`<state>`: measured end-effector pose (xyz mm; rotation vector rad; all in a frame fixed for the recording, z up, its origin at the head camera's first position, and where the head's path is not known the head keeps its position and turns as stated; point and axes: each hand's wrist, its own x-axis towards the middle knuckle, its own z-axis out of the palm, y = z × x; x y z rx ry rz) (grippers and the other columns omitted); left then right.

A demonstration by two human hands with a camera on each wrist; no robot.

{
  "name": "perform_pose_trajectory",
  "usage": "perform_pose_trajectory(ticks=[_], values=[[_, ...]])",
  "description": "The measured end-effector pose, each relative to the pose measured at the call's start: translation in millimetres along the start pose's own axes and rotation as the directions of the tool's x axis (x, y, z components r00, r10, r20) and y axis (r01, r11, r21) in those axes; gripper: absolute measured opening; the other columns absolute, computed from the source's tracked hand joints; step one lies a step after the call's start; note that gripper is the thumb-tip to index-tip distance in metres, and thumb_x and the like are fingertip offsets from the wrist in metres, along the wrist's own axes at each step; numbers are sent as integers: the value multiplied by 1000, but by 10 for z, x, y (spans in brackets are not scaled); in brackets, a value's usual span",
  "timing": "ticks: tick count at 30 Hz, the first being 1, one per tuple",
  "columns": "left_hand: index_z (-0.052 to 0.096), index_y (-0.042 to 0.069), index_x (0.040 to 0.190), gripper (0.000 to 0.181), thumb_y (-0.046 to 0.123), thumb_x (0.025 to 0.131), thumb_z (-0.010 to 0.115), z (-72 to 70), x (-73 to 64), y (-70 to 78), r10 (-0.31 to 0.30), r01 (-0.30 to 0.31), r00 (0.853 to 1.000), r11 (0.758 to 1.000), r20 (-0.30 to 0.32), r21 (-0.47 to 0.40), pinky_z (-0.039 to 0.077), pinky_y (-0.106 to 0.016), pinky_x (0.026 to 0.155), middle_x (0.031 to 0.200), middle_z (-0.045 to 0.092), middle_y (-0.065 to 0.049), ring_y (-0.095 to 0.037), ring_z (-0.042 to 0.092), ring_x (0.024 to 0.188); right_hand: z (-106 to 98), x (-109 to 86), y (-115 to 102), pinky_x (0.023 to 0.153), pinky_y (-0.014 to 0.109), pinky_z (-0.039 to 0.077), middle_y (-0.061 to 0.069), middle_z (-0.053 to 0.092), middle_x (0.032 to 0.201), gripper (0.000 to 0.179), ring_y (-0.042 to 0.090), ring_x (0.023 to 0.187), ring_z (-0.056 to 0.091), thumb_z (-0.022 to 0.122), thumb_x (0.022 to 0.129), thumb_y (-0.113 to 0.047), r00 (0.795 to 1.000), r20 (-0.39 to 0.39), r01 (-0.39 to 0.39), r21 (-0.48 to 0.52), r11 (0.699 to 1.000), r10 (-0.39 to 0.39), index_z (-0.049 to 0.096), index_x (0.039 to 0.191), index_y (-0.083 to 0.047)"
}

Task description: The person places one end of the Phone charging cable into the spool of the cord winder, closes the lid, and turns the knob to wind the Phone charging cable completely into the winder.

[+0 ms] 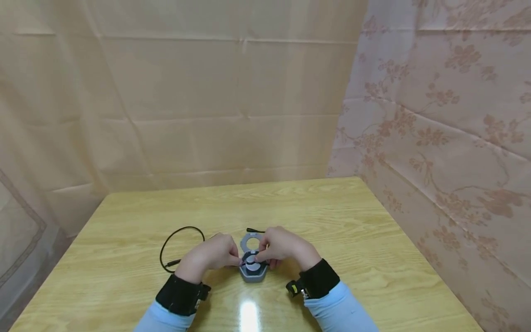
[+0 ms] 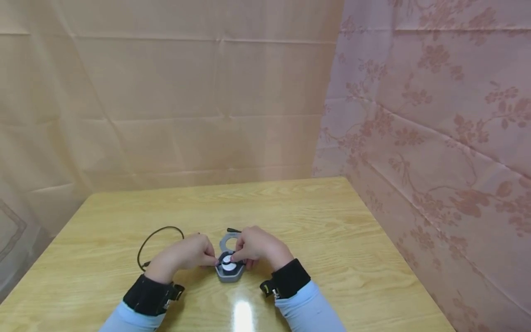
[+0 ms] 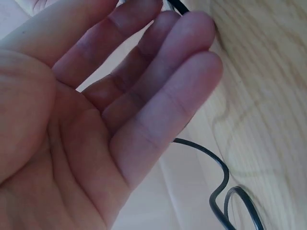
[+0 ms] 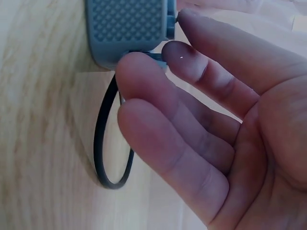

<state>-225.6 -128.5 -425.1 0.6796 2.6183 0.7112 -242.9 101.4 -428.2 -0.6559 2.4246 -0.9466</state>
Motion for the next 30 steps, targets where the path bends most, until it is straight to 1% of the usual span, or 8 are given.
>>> perform_pose_trajectory(ticks=[7, 12, 15, 18, 20, 24, 28, 30], values=[[75, 15, 82, 13, 19, 95, 74, -39, -31, 21, 24, -24, 998, 1000, -54, -8, 43, -33, 58, 71, 61, 8, -13, 53, 63, -138, -113, -27, 59, 42, 59, 11, 70, 71, 16, 31, 63, 71, 78, 92, -19, 998, -70, 13, 20, 1000, -11, 72, 80, -11], [75, 12, 93, 11, 21, 98, 70, -84, -53, 69, 35, -36, 996, 999, -85, -1, 48, -34, 58, 78, 63, 6, -12, 58, 63, -242, -222, -73, 55, 35, 54, 12, 70, 77, 16, 35, 65, 71, 77, 94, -25, 993, -113, 18, -8, 1000, -19, 69, 87, -13], [73, 10, 96, 12, 21, 100, 68, -88, -80, 119, 19, -22, 998, 998, -57, -55, 47, -32, 54, 72, 65, 1, -13, 59, 56, -271, -274, -95, 53, 32, 50, 12, 69, 76, 16, 35, 64, 70, 76, 94, -27, 992, -124, 23, -35, 999, -27, 68, 89, -13], [71, 9, 94, 14, 19, 101, 66, -73, -108, 159, -24, 25, 1000, 990, 9, -137, 48, -32, 50, 66, 65, -5, -16, 61, 53, -284, -299, -112, 51, 31, 47, 12, 69, 73, 17, 35, 62, 69, 76, 94, -28, 992, -121, 25, -53, 998, -31, 68, 90, -13], [70, 8, 91, 17, 20, 101, 65, -51, -114, 173, -51, 58, 998, 985, 47, -164, 50, -32, 50, 64, 65, -7, -18, 62, 53, -284, -306, -112, 51, 31, 47, 11, 68, 72, 18, 33, 60, 68, 76, 94, -29, 993, -116, 18, -63, 998, -25, 68, 91, -13], [70, 7, 82, 24, 22, 100, 66, -10, -105, 178, -77, 86, 995, 986, 70, -144, 50, -32, 52, 67, 65, -6, -20, 64, 57, -260, -293, -86, 54, 32, 49, 5, 68, 73, 17, 25, 61, 67, 77, 93, -29, 995, -101, -1, -109, 994, -10, 71, 91, -13], [71, 8, 77, 27, 23, 99, 68, 17, -80, 161, -79, 87, 995, 988, 69, -124, 46, -31, 54, 68, 67, -6, -19, 63, 59, -214, -249, -35, 60, 31, 50, -4, 67, 75, 14, 15, 66, 63, 78, 91, -28, 996, -85, 3, -182, 983, -18, 76, 86, -15], [71, 9, 76, 27, 25, 98, 69, 23, -69, 151, -73, 79, 996, 991, 59, -104, 44, -31, 54, 67, 66, -5, -17, 60, 58, -191, -225, -9, 60, 30, 51, -6, 67, 74, 13, 13, 65, 61, 80, 90, -27, 997, -72, 2, -192, 981, -16, 77, 83, -17]])
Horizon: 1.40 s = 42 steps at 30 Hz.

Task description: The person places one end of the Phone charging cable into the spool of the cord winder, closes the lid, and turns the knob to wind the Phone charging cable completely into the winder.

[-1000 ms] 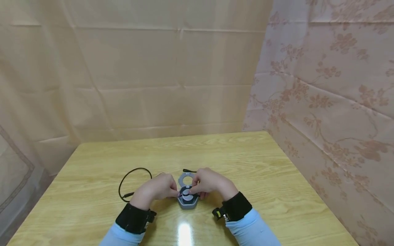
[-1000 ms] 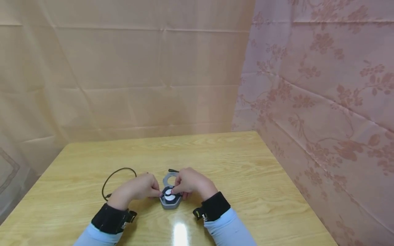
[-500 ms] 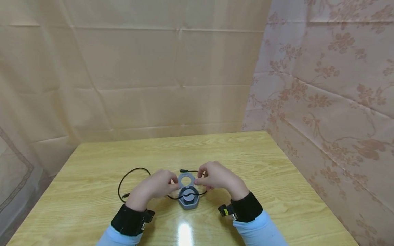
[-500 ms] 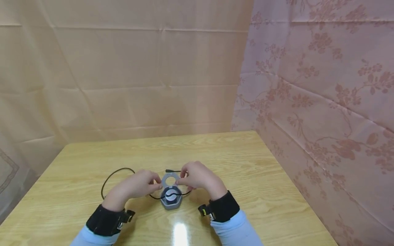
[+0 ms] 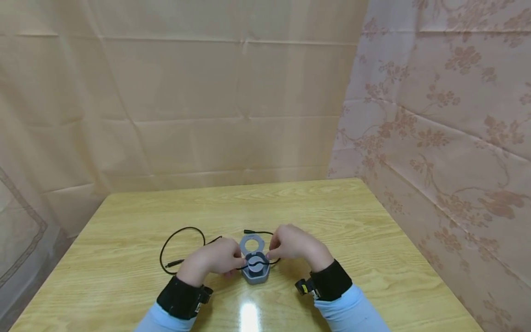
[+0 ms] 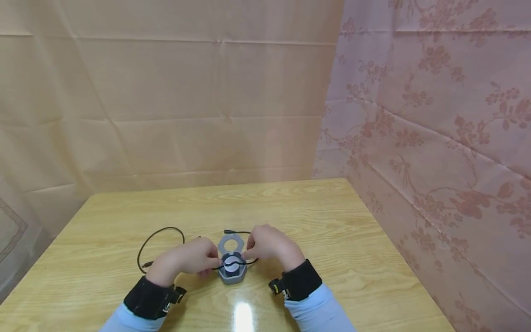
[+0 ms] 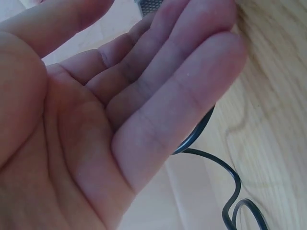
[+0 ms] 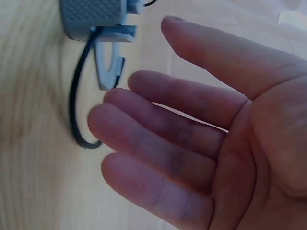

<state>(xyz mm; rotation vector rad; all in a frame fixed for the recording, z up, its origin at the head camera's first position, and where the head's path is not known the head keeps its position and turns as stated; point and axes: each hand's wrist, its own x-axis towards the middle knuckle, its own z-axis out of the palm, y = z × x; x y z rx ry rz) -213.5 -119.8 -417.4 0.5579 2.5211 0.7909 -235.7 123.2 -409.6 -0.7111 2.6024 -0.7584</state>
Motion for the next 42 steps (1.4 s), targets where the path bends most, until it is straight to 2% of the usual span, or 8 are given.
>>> perform_pose_trajectory(ticks=[6, 11, 20, 27, 30, 34, 37, 42], values=[[69, 11, 75, 26, 26, 96, 71, 24, 33, -34, 18, -16, 999, 998, -35, 59, 41, -31, 54, 64, 62, 0, -14, 53, 56, 88, 32, 39, 56, 29, 50, 3, 70, 69, 16, 19, 62, 65, 81, 89, -22, 999, 39, -21, 44, 999, 19, 76, 75, -15], [69, 13, 74, 26, 27, 96, 71, 40, 55, -37, 5, 2, 998, 995, -63, 100, 39, -30, 52, 62, 55, 4, -13, 50, 54, 136, 43, 47, 54, 30, 53, 5, 69, 65, 20, 21, 58, 68, 80, 90, -20, 998, 53, -41, 56, 998, 38, 75, 73, -10], [70, 14, 73, 26, 27, 94, 73, 56, 78, -13, 3, 11, 995, 990, -96, 141, 36, -30, 53, 63, 51, 5, -13, 47, 57, 146, 50, 31, 54, 35, 57, 5, 68, 64, 22, 21, 57, 69, 78, 91, -17, 996, 69, -63, 74, 995, 58, 74, 72, -8], [70, 14, 70, 28, 28, 94, 74, 82, 76, -5, 9, 10, 993, 987, -118, 161, 34, -30, 52, 61, 49, 5, -13, 45, 55, 163, 72, 51, 46, 25, 41, -1, 60, 53, 32, 12, 47, 54, 80, 89, -29, 996, 27, -87, -54, 995, 89, 71, 64, -11], [70, 13, 68, 29, 27, 94, 74, 83, 75, -7, 7, 11, 993, 988, -119, 155, 33, -29, 51, 59, 47, 6, -12, 43, 54, 172, 84, 65, 45, 25, 32, -7, 49, 47, 38, 10, 43, 45, 81, 88, -34, 994, 12, -107, -85, 991, 108, 69, 59, -11], [69, 11, 65, 33, 26, 94, 74, 80, 83, -14, 15, 4, 992, 989, -124, 149, 30, -28, 50, 57, 43, 7, -11, 40, 51, 168, 89, 64, 44, 26, 22, -11, 33, 45, 48, 9, 42, 32, 81, 86, -37, 993, -6, -115, -114, 987, 115, 57, 51, -14], [66, 11, 62, 36, 25, 94, 74, 78, 89, -24, 23, -3, 991, 988, -129, 152, 28, -28, 49, 55, 40, 8, -10, 38, 50, 171, 91, 63, 44, 26, 20, -12, 29, 46, 53, 8, 42, 28, 81, 86, -39, 993, -24, -115, -134, 984, 113, 50, 49, -18], [61, 13, 57, 40, 24, 93, 74, 86, 88, -25, 30, -8, 989, 988, -142, 156, 26, -27, 49, 54, 37, 9, -9, 35, 49, 188, 93, 69, 44, 26, 20, -12, 30, 44, 54, 8, 41, 29, 81, 85, -41, 992, -49, -124, -151, 981, 118, 50, 48, -18]])
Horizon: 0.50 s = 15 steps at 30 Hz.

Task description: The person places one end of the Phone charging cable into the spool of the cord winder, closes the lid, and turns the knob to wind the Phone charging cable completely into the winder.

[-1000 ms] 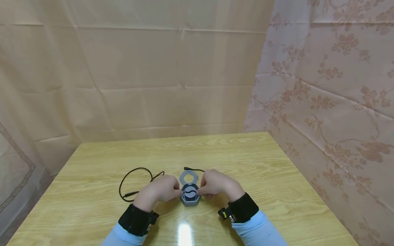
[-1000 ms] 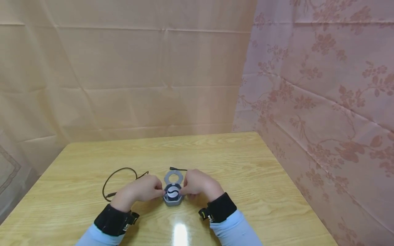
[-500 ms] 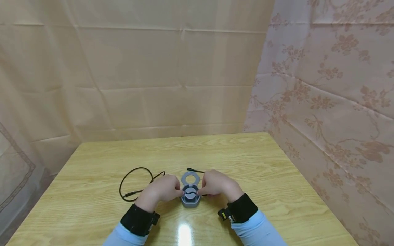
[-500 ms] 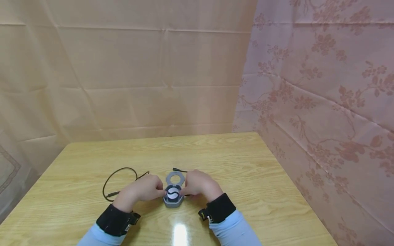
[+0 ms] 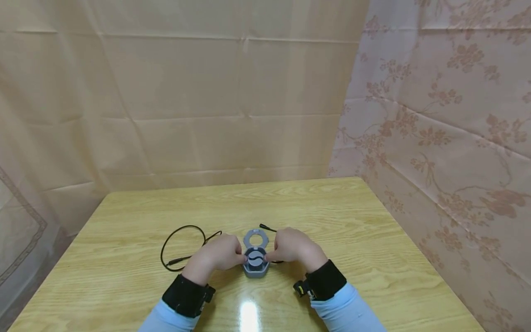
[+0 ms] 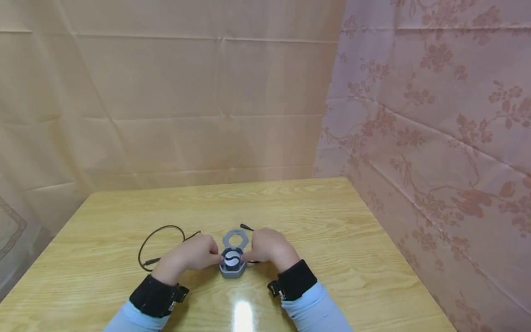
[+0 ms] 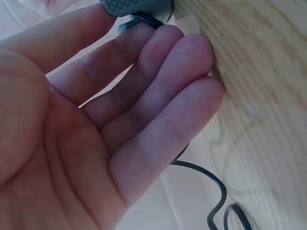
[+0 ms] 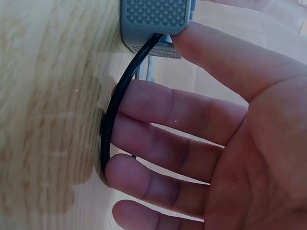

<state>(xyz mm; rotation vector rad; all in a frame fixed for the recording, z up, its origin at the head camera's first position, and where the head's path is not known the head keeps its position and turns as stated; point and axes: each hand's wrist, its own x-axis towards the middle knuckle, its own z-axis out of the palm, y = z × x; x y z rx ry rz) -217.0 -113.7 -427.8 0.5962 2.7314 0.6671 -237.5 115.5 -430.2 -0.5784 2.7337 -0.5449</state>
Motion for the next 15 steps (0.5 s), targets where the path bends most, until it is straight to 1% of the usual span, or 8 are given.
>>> perform_pose_trajectory(ticks=[4, 7, 9, 15], values=[[58, 14, 55, 42, 23, 93, 75, -7, -5, 7, 1, -2, 1000, 1000, -5, -5, 25, -27, 49, 53, 36, 9, -9, 34, 48, 5, 1, 4, 43, 25, 20, -12, 29, 45, 54, 8, 41, 29, 80, 85, -43, 1000, -5, -14, 4, 1000, 14, 50, 48, -18], [59, 13, 54, 42, 23, 92, 75, -19, -8, 9, -1, 1, 1000, 1000, -5, -8, 25, -26, 48, 51, 36, 10, -9, 34, 47, 5, 7, 5, 44, 25, 20, -12, 29, 45, 54, 8, 41, 29, 80, 85, -44, 1000, -9, -18, 7, 1000, 18, 50, 48, -18], [62, 9, 55, 41, 23, 92, 76, -26, -8, 11, -6, 6, 1000, 1000, -4, -13, 25, -26, 48, 50, 37, 10, -8, 35, 47, 4, 10, 5, 44, 25, 21, -12, 29, 45, 54, 9, 42, 29, 80, 85, -44, 1000, -11, -18, 5, 1000, 18, 51, 48, -18], [66, 5, 57, 41, 24, 91, 77, -30, 0, 7, -33, 33, 999, 999, -4, -17, 25, -25, 47, 45, 37, 12, -8, 35, 44, 0, 21, -4, 44, 26, 22, -11, 31, 46, 54, 9, 43, 31, 80, 83, -50, 999, -27, -40, -47, 998, 39, 53, 49, -18]])
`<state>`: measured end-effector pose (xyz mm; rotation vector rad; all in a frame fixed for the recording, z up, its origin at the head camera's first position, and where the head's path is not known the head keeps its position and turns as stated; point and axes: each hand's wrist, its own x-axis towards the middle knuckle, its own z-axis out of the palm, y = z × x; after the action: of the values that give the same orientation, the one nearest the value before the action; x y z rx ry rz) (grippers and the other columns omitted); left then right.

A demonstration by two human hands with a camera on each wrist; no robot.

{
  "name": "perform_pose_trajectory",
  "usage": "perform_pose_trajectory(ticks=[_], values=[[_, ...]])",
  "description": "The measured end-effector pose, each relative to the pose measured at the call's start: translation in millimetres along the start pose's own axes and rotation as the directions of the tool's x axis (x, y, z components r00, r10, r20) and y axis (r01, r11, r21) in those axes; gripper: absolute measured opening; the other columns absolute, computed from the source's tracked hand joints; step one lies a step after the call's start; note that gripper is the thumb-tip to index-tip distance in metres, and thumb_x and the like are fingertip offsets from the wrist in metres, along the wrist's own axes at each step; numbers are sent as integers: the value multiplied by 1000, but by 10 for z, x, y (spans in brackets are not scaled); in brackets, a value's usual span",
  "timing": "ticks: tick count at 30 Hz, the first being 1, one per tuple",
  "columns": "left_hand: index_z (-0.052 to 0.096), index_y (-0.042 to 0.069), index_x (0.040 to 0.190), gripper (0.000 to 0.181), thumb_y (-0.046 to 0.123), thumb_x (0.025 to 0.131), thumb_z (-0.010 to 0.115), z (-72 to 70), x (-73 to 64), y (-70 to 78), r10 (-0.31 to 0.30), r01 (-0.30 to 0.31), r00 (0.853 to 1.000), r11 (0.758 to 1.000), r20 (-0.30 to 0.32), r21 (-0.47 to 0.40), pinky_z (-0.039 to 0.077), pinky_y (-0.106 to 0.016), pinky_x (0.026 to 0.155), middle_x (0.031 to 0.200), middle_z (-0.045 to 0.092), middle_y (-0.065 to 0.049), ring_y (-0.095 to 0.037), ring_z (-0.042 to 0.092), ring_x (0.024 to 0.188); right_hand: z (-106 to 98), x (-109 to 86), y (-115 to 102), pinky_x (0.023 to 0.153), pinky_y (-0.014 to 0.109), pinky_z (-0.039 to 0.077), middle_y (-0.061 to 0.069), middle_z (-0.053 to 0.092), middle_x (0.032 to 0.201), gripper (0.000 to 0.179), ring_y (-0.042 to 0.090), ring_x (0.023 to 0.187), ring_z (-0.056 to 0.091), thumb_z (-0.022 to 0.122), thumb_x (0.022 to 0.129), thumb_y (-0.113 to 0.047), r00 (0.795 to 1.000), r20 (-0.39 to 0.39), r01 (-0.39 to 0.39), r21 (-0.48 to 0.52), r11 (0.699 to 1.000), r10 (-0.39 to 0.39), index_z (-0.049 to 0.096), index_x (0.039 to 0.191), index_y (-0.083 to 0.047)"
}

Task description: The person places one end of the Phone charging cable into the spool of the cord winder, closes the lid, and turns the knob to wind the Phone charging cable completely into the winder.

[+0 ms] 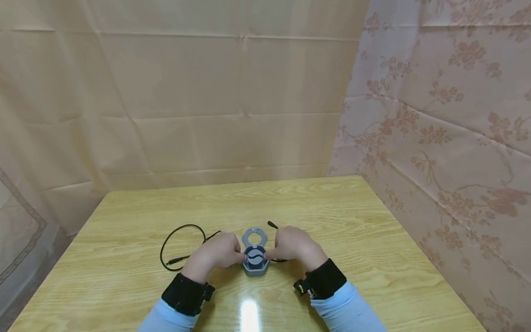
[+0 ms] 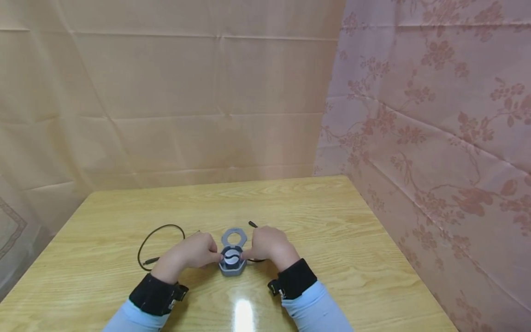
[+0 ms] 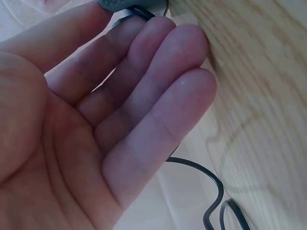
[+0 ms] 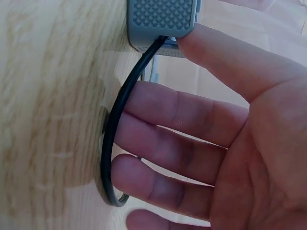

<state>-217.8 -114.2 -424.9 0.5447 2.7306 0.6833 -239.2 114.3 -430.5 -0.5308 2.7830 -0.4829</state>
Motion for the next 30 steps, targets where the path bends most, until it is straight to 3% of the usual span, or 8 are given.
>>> perform_pose_trajectory(ticks=[14, 25, 30], values=[[57, 14, 50, 45, 24, 87, 79, 48, 54, -47, -17, 17, 1000, 1000, -17, -7, 27, -25, 45, 43, 38, 11, -9, 39, 42, 29, 33, -41, 46, 28, 26, -8, 35, 50, 55, 11, 45, 38, 77, 82, -58, 999, -12, -52, -106, 993, 51, 53, 50, -19], [50, 18, 51, 48, 25, 90, 76, 24, 39, -43, 17, -17, 1000, 999, -2, 28, 25, -25, 47, 47, 35, 10, -9, 35, 44, 18, 13, -28, 46, 27, 26, -11, 38, 46, 52, 10, 44, 40, 78, 83, -55, 999, 4, -32, -50, 998, 32, 57, 50, -20], [59, 16, 60, 38, 26, 94, 72, 17, 17, -31, 1, -1, 1000, 999, 18, 34, 30, -28, 50, 55, 42, 6, -12, 41, 50, 17, 15, -22, 46, 27, 25, -12, 36, 47, 48, 9, 45, 37, 78, 84, -49, 1000, 3, 7, -15, 1000, -7, 56, 52, -22]])
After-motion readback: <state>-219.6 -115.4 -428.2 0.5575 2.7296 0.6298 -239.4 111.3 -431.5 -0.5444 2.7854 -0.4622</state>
